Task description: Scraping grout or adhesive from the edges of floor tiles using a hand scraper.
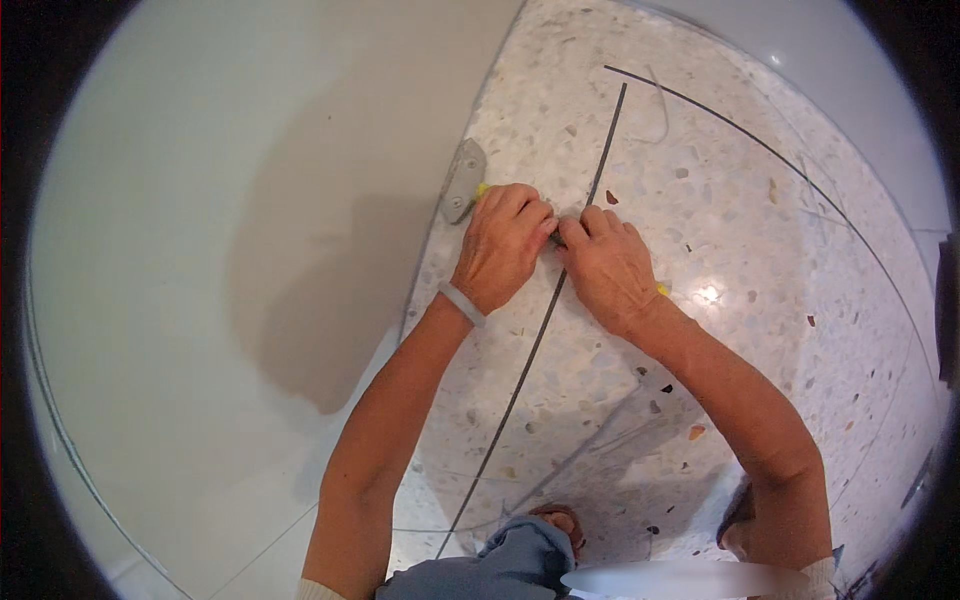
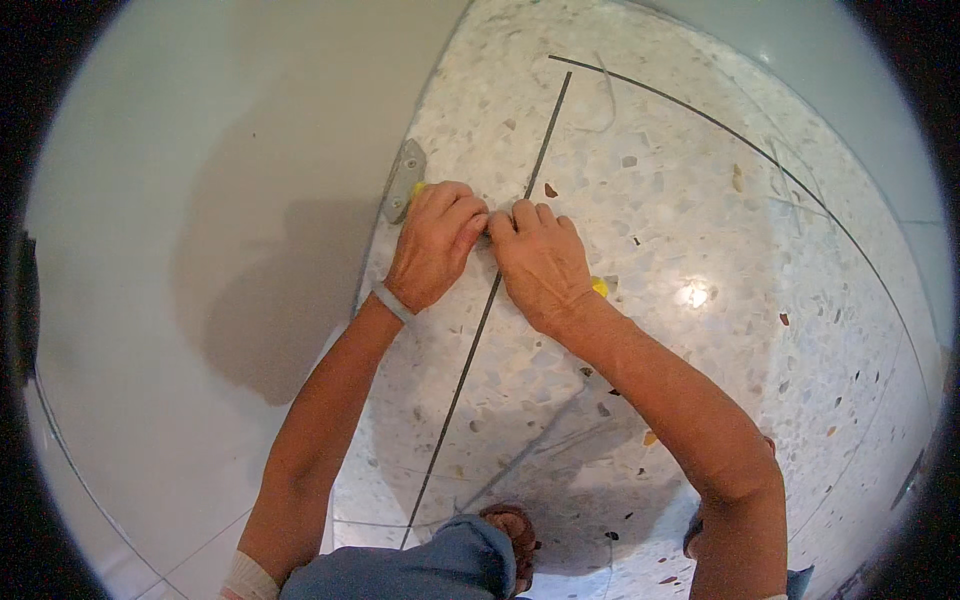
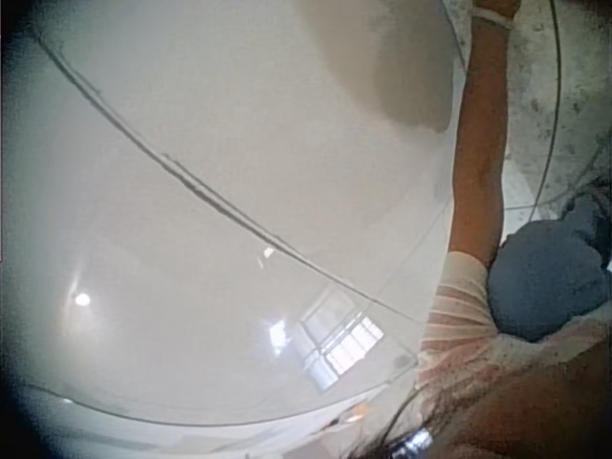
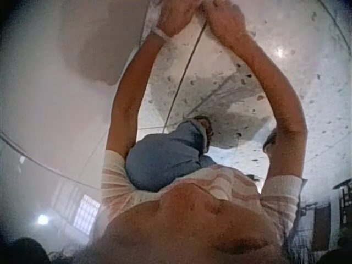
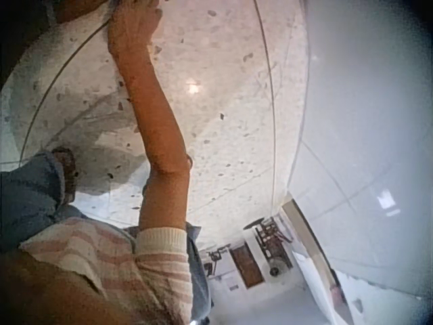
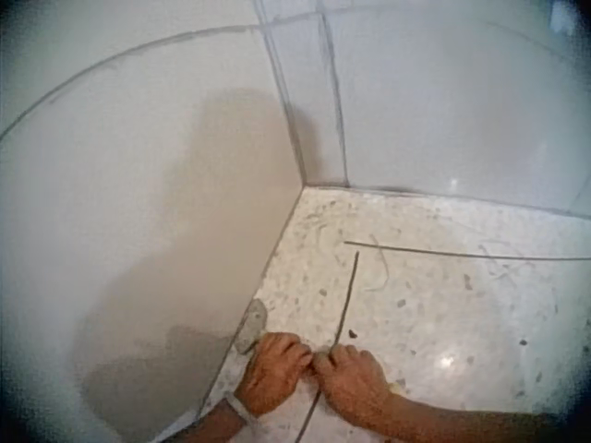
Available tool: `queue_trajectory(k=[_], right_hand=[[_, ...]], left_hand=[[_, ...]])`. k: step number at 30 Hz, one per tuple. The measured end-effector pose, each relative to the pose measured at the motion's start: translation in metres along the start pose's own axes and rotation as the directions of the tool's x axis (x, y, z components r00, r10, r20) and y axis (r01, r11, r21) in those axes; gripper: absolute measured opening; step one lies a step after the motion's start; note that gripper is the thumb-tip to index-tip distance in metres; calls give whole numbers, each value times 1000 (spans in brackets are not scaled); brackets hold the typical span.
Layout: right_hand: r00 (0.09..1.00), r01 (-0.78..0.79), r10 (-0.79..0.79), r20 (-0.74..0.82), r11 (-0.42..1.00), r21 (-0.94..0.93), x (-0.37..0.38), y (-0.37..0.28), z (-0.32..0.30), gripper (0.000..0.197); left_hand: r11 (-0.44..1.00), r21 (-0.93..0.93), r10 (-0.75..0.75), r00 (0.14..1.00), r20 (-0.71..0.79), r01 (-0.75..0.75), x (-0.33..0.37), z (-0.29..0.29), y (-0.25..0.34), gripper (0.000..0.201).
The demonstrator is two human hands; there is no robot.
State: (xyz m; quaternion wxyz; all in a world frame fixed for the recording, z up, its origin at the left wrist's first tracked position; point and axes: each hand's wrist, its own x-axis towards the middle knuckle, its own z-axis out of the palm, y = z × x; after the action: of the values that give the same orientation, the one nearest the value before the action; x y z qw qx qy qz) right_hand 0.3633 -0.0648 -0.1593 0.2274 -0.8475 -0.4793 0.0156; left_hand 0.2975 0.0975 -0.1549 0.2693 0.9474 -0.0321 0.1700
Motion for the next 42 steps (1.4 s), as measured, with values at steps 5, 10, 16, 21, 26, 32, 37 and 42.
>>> queue_trajectory(k=[5, 10, 16, 21, 26, 32, 37, 42], right_hand=[[999, 40, -40, 8, 999, -28, 1, 1, -1, 20], [995, 94, -94, 15, 995, -43, -2, 0, -1, 21], [987, 154, -151, 51, 986, -57, -7, 0, -2, 27], [971, 219, -215, 105, 975, -23, -8, -1, -4, 31], [958, 235, -231, 169, 972, -8, -13, -5, -3, 32], [945, 310, -306, 117, 951, -14, -20, -15, -4, 31], [924, 348, -334, 187, 936, -46, -24, -19, 0, 30], [916, 344, -340, 214, 939, 20, -22, -21, -1, 29]], left_hand=[[999, 26, -25, 999, 21, 24, -1, 1, -2, 10], [1000, 11, -28, 1000, 1, 28, -7, 6, -3, 11], [999, -7, -52, 999, -8, 52, -12, 7, 3, 9], [996, -52, -75, 997, -16, 74, -21, 6, 4, 11], [996, -45, -75, 997, -14, 74, -30, 3, 7, 13], [994, -48, -93, 996, -1, 93, -45, 0, 10, 14], [993, -69, -93, 996, 15, 94, -53, -4, 14, 14], [991, -84, -105, 994, 12, 106, -59, -6, 14, 15]])
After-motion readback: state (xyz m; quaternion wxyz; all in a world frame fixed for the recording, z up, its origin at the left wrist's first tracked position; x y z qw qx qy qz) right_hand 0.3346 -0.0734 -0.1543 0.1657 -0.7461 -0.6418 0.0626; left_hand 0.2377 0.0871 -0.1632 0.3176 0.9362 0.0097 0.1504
